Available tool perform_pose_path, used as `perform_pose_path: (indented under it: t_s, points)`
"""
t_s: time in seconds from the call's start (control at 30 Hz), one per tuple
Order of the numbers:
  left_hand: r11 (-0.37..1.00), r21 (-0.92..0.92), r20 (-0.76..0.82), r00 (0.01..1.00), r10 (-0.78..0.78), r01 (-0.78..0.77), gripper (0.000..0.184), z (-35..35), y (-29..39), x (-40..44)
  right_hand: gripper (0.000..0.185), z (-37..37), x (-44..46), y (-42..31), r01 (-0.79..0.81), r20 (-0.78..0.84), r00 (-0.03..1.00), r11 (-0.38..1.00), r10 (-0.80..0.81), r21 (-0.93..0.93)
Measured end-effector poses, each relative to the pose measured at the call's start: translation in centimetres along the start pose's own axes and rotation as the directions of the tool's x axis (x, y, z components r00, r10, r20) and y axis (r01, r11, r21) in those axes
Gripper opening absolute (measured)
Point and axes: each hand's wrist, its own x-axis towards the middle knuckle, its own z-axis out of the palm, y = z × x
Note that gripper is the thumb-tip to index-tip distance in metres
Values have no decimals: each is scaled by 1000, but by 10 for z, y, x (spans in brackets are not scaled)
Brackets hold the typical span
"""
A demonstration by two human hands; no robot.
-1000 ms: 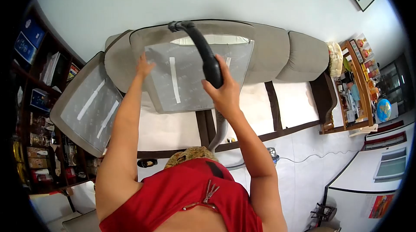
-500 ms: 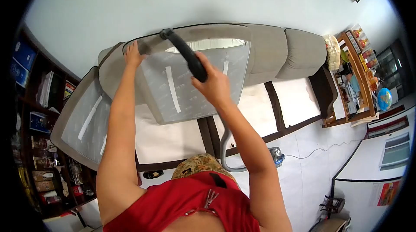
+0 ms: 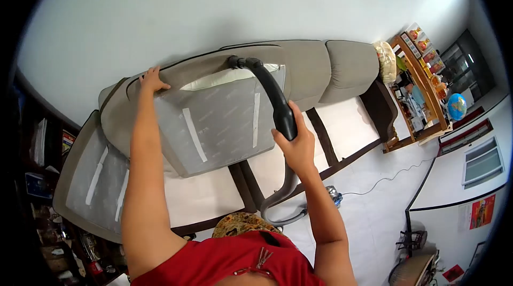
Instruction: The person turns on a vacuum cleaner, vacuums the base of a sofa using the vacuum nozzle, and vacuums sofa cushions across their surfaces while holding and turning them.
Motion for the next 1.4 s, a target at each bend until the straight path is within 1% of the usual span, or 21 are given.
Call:
perform_pose_path:
  t_s: [0.03, 0.07, 0.13, 0.2, 0.3, 0.4, 0.43, 0.47, 0.53, 0.6, 0.63, 0.73, 0.77, 0.87, 1.0, 1.07, 1.1, 1.2, 1.27, 1.3, 1.4]
  points:
    - [1000, -6, 11, 1000, 2, -2, 113, -4, 1, -5, 73, -3, -5, -1, -16, 9, 1000, 1000, 16, 6]
    - [1000, -9, 27, 1000, 1, -1, 112, -4, 3, -13, 74, -4, -9, -3, 47, 9, 999, 999, -47, 16]
    - [999, -9, -71, 997, 35, -36, 106, 3, 0, -29, 75, 0, -20, -11, 172, 3, 985, 984, -172, 49]
    - [998, -20, -138, 989, 61, -64, 104, 5, -3, -47, 76, 5, -28, -20, 207, 81, 973, 974, -214, 95]
    - [994, -27, -235, 967, 99, -109, 100, 12, -10, -74, 75, 11, -33, -34, 118, 240, 960, 985, -146, 125]
    - [992, -13, -292, 950, 115, -125, 97, 15, -20, -106, 76, 6, -39, -26, 117, 276, 952, 990, -136, 83]
    - [987, -25, -334, 932, 141, -159, 96, 18, -25, -115, 74, -2, -42, -21, 153, 264, 950, 985, -169, 81]
    - [981, -34, -371, 914, 165, -191, 95, 23, -31, -125, 75, -9, -45, -8, 242, 213, 943, 966, -257, 95]
    - [971, -34, -426, 882, 200, -236, 93, 25, -37, -144, 76, -37, -57, -5, 169, 202, 964, 985, -175, 46]
    - [964, -31, -462, 859, 220, -263, 92, 28, -29, -165, 76, -62, -65, 6, 155, 97, 983, 987, -159, 44]
    - [962, -26, -475, 850, 227, -271, 92, 28, -23, -174, 76, -76, -71, 5, 32, 122, 992, 997, -39, 65]
    - [957, -11, -513, 823, 244, -291, 92, 26, -7, -200, 75, -105, -88, 14, 21, 33, 999, 999, -22, 27]
    - [957, -8, -522, 817, 244, -290, 92, 26, -2, -209, 75, -112, -95, 19, -70, 2, 998, 993, 70, 99]
    - [956, -8, -540, 806, 242, -293, 92, 28, 1, -230, 74, -140, -110, 26, -156, -54, 985, 978, 165, 136]
    - [964, -3, -536, 815, 222, -265, 94, 32, -6, -254, 73, -165, -128, 40, -163, -94, 980, 979, 175, 122]
    - [968, 17, -524, 823, 222, -250, 94, 32, -7, -265, 74, -168, -139, 32, 11, -98, 995, 1000, -8, 26]
    - [970, 27, -518, 827, 219, -240, 94, 31, -7, -270, 76, -167, -145, 25, 31, -55, 998, 999, -31, 15]
    - [960, 5, -519, 820, 242, -280, 94, 30, -12, -277, 76, -155, -155, 6, 99, 112, 987, 985, -115, 140]
    - [960, -29, -454, 859, 235, -278, 92, 26, -15, -277, 75, -138, -150, -4, 213, 228, 943, 967, -241, 142]
    - [959, -48, -423, 875, 234, -280, 91, 25, -16, -277, 73, -129, -146, -13, 227, 272, 924, 959, -268, 171]
    - [970, -71, -348, 917, 194, -232, 92, 16, -14, -291, 73, -117, -134, -11, 150, 364, 908, 972, -208, 181]
